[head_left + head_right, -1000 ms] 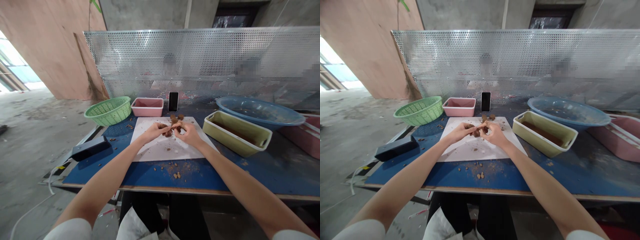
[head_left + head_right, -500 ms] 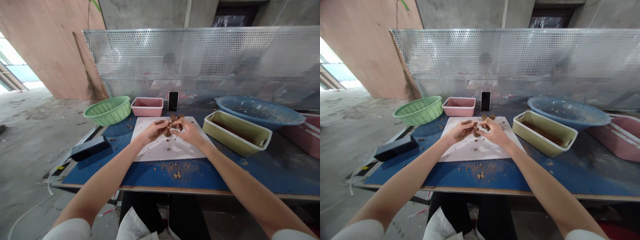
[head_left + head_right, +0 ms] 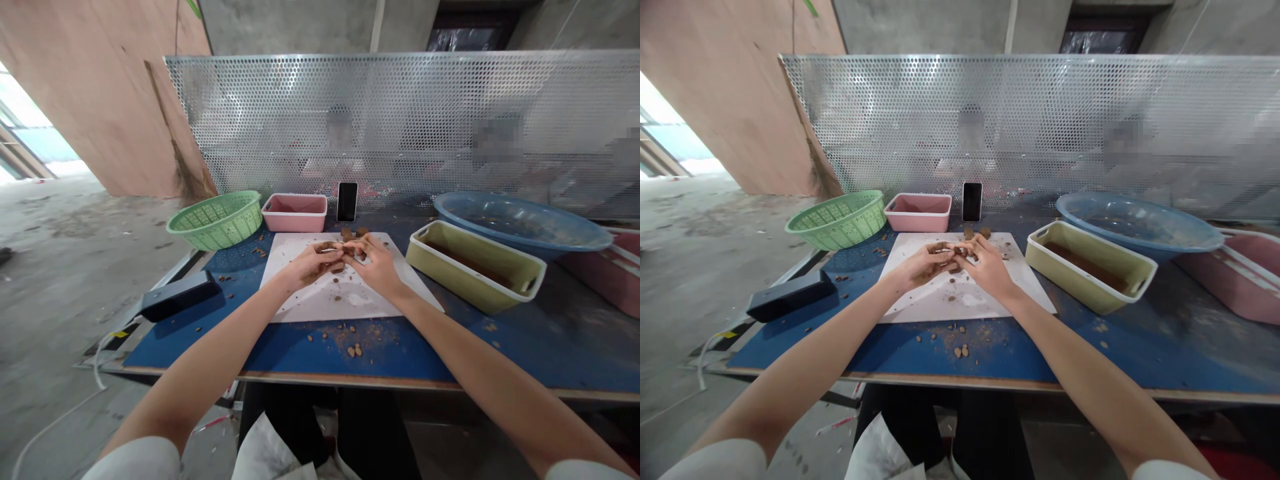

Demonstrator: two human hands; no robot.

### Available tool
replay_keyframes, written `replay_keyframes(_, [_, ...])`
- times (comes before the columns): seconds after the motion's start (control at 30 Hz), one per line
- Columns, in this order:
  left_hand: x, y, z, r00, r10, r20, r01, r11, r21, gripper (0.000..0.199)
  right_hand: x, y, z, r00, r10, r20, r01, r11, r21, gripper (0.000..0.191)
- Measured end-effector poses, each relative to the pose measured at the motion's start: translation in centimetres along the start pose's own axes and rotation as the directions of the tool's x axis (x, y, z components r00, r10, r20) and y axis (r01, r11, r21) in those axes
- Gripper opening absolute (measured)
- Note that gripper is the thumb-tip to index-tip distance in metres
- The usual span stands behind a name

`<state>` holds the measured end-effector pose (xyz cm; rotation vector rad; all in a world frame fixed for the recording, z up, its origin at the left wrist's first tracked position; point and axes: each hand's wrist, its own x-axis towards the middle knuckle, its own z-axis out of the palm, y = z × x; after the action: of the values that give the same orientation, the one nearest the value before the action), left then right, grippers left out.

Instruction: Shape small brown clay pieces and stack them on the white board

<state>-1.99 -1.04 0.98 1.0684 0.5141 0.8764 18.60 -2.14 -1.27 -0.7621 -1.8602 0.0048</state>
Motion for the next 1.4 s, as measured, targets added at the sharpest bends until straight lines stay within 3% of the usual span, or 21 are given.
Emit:
replay_keyframes(0.27, [-0.1,0.1,0.4,0.995,-0.037,-0.094,0.031,0.998,-0.057,0.034,0.06,-0.37,-0.18,0.998,-0.055,0.027,0.054,0.998,0.015,0.016])
replay_keyframes(0.43, [-0.08,-0.36,0.44,0.997,-0.011,-0.08,0.005,0.998,-0.069,0.038,-0.03,-0.55,-0.23,0.997,-0.016,0.07,0.016,1.0,-0.003,0.024])
replay_keyframes(0.63, [-0.09,-0.49,0.24,0.996,-0.026,-0.091,0.016,0.994,-0.109,0.039,-0.06,-0.71,-0.12,0.997,-0.029,0.072,0.026,0.999,0.044,0.017])
replay_keyframes(0.87, [0.06,-0.54,0.11,0.995,-0.036,-0.093,0.025,0.992,-0.122,0.037,0.19,-0.82,-0.25,0.994,0.007,0.111,-0.01,1.0,0.025,0.023])
replay_keyframes(1.07, [0.01,-0.4,0.07,0.992,-0.047,-0.115,0.034,0.993,-0.114,0.034,0.29,-0.99,-0.62,0.98,0.024,0.198,-0.021,1.0,-0.018,0.029])
replay_keyframes(1.2, [-0.04,-0.36,0.15,0.995,-0.038,-0.088,0.027,0.991,-0.13,0.032,0.03,-0.97,-0.32,0.993,0.009,0.12,-0.001,0.998,-0.066,0.035])
replay_keyframes(1.4, [0.11,-0.69,0.17,0.996,-0.032,-0.085,0.015,0.982,-0.188,0.039,-0.41,-0.5,0.18,0.998,-0.054,0.037,0.057,0.993,-0.101,0.023])
